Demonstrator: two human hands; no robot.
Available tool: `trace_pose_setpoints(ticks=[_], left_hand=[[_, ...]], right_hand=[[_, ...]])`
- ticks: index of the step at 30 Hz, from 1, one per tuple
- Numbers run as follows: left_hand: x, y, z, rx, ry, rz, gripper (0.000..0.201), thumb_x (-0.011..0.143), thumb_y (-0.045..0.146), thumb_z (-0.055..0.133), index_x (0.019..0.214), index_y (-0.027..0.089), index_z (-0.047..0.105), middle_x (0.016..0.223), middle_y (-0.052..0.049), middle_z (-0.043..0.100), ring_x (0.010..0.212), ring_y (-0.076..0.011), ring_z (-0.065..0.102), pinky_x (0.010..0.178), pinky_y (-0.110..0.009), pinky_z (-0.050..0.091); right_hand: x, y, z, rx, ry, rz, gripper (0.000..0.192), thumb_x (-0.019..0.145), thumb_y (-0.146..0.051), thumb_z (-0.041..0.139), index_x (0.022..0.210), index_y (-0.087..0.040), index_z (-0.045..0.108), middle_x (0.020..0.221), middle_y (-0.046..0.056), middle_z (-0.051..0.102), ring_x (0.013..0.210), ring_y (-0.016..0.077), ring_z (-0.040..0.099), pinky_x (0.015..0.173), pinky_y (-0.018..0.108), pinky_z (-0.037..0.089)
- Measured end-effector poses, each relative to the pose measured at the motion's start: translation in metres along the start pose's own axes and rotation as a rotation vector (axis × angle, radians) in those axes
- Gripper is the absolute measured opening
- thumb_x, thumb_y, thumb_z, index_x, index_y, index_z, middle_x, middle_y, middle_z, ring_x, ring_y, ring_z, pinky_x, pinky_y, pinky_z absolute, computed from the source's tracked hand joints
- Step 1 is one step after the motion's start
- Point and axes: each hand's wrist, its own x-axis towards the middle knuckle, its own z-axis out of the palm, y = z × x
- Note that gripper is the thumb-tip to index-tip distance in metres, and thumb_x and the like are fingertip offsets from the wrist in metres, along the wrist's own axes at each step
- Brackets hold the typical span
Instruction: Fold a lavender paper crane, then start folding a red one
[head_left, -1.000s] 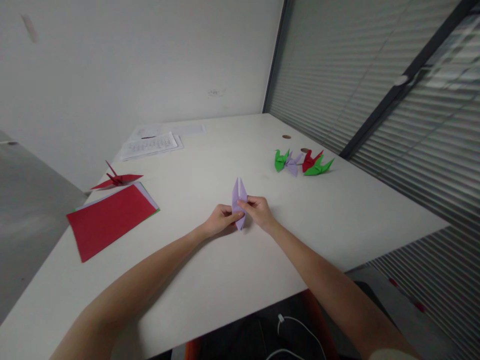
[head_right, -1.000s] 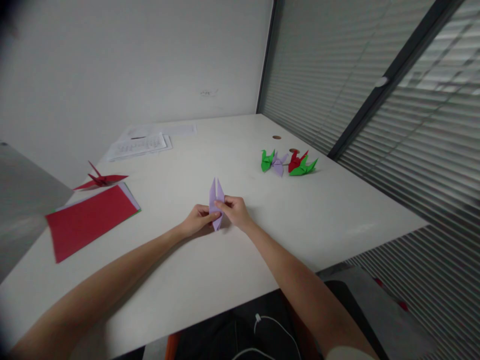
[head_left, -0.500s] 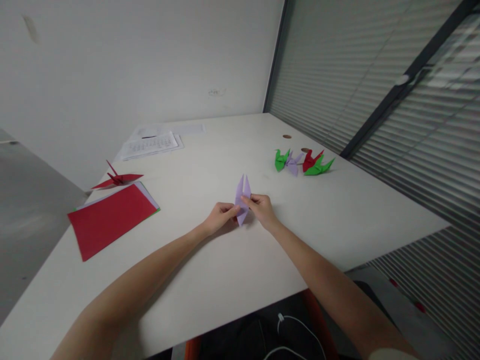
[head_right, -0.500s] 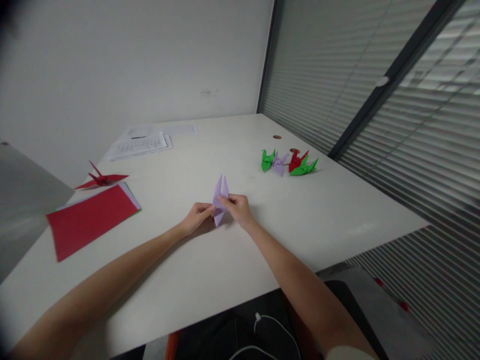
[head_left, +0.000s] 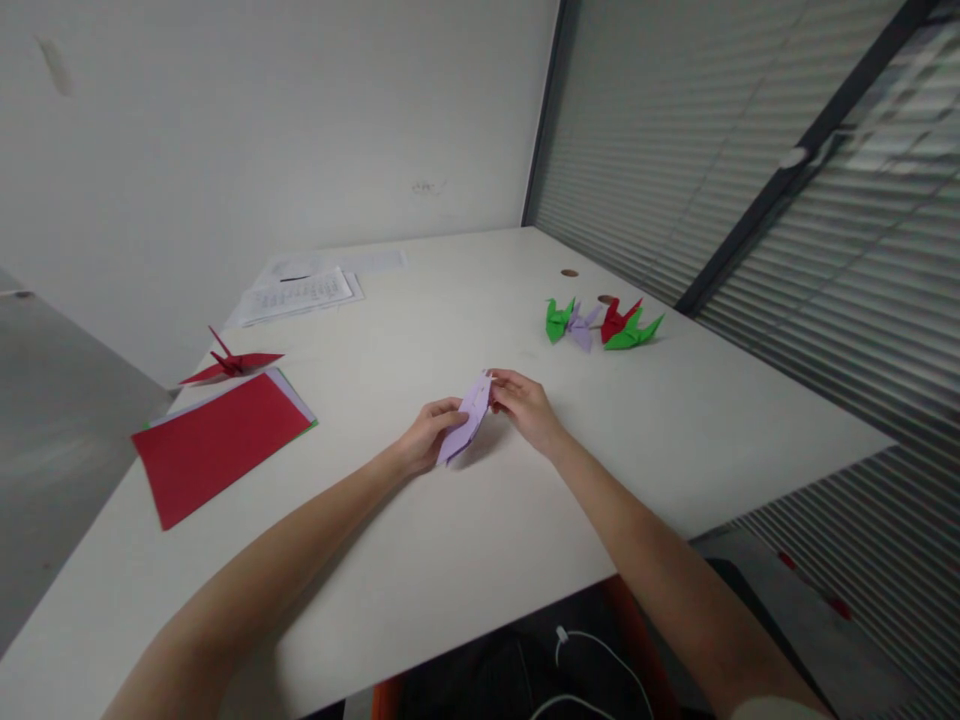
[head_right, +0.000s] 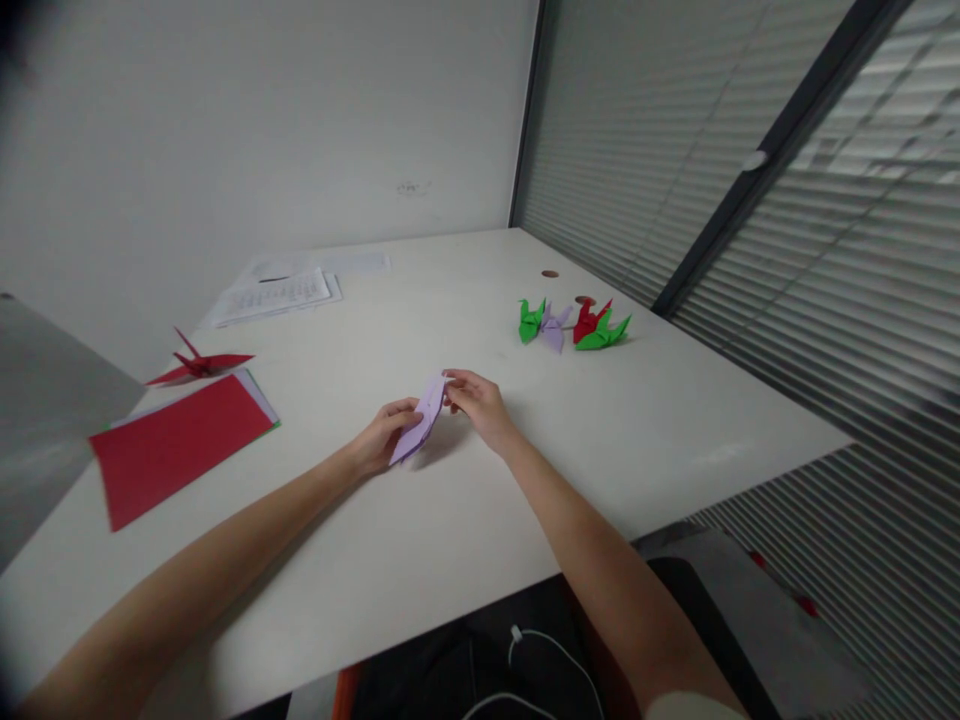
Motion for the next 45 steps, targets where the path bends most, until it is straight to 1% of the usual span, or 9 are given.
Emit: trace_pose_setpoints(ticks=[3, 8, 13, 20, 26, 29, 35, 41, 45], left_hand=[[-0.002, 0.000, 0.003, -0.022, -0.046, -0.032, 0.031, 0.056, 0.026, 0.083, 0.078, 0.010, 0.067, 0.063, 0.000, 0.062, 0.053, -0.0092, 0.054, 0.052, -0.021, 0.040], [-0.001, 0.000, 0.001, -0.025, -0.019, -0.014, 0.029, 0.057, 0.025, 0.082, 0.077, 0.011, 0.067, 0.065, -0.001, 0.063, 0.054, -0.0096, 0.055, 0.053, -0.021, 0.040], [0.001, -0.001, -0.002, -0.028, -0.038, -0.026, 0.029, 0.056, 0.024, 0.082, 0.077, 0.010, 0.066, 0.065, -0.001, 0.063, 0.054, -0.0101, 0.055, 0.054, -0.022, 0.041], [0.001, -0.003, 0.000, -0.009, -0.088, -0.081, 0.034, 0.059, 0.027, 0.082, 0.084, 0.010, 0.066, 0.070, -0.003, 0.064, 0.057, -0.0107, 0.056, 0.055, -0.022, 0.040], [-0.001, -0.001, 0.006, 0.047, -0.032, -0.019, 0.036, 0.060, 0.037, 0.085, 0.076, 0.011, 0.066, 0.067, -0.002, 0.064, 0.054, -0.0089, 0.053, 0.052, -0.021, 0.036], [-0.003, 0.002, 0.005, 0.098, -0.008, -0.043, 0.038, 0.057, 0.039, 0.086, 0.072, 0.012, 0.065, 0.062, 0.000, 0.062, 0.050, -0.0082, 0.050, 0.048, -0.020, 0.033], [-0.005, 0.007, 0.005, 0.184, -0.007, -0.091, 0.041, 0.055, 0.042, 0.087, 0.071, 0.012, 0.065, 0.057, 0.004, 0.057, 0.046, -0.0065, 0.048, 0.045, -0.019, 0.030], [-0.005, 0.007, 0.006, 0.148, -0.027, -0.113, 0.043, 0.050, 0.041, 0.090, 0.066, 0.012, 0.062, 0.054, 0.004, 0.056, 0.045, -0.0061, 0.048, 0.045, -0.019, 0.031], [-0.005, 0.007, 0.004, 0.149, -0.042, -0.139, 0.043, 0.050, 0.041, 0.090, 0.065, 0.012, 0.062, 0.054, 0.004, 0.056, 0.045, -0.0066, 0.048, 0.045, -0.020, 0.031]], right_hand=[[-0.001, 0.001, 0.001, 0.085, -0.038, 0.013, 0.036, 0.066, -0.034, 0.076, 0.097, -0.018, 0.068, 0.079, 0.001, 0.066, 0.068, 0.0121, 0.058, 0.063, 0.026, 0.045], [-0.003, -0.003, 0.003, 0.145, -0.050, 0.055, 0.037, 0.066, -0.033, 0.075, 0.099, -0.019, 0.067, 0.082, 0.002, 0.068, 0.071, 0.0130, 0.060, 0.068, 0.029, 0.047], [-0.003, -0.003, 0.003, 0.110, -0.048, 0.048, 0.036, 0.064, -0.027, 0.075, 0.098, -0.019, 0.065, 0.081, 0.001, 0.068, 0.071, 0.0128, 0.060, 0.068, 0.028, 0.047], [-0.003, -0.003, 0.003, 0.064, -0.053, 0.006, 0.032, 0.061, -0.017, 0.068, 0.092, -0.022, 0.059, 0.070, -0.005, 0.062, 0.065, 0.0104, 0.057, 0.064, 0.025, 0.046], [-0.008, -0.009, 0.007, -0.011, -0.142, 0.067, 0.025, 0.063, -0.018, 0.066, 0.084, -0.022, 0.053, 0.067, -0.007, 0.057, 0.058, 0.0093, 0.055, 0.058, 0.024, 0.043], [-0.009, -0.011, 0.006, -0.046, -0.193, 0.083, 0.020, 0.064, -0.018, 0.067, 0.078, -0.021, 0.053, 0.065, -0.007, 0.057, 0.059, 0.0094, 0.055, 0.059, 0.024, 0.043], [-0.006, -0.009, -0.001, -0.136, -0.230, 0.050, 0.022, 0.060, -0.020, 0.074, 0.073, -0.019, 0.057, 0.070, -0.004, 0.061, 0.064, 0.0100, 0.056, 0.064, 0.025, 0.044], [-0.006, -0.010, -0.006, -0.164, -0.286, 0.016, 0.021, 0.063, -0.026, 0.076, 0.079, -0.018, 0.064, 0.072, -0.002, 0.064, 0.066, 0.0111, 0.058, 0.065, 0.026, 0.045], [-0.006, -0.012, -0.009, -0.262, -0.321, -0.029, 0.018, 0.067, -0.030, 0.075, 0.077, -0.018, 0.067, 0.071, 0.000, 0.065, 0.065, 0.0123, 0.057, 0.064, 0.027, 0.045]])
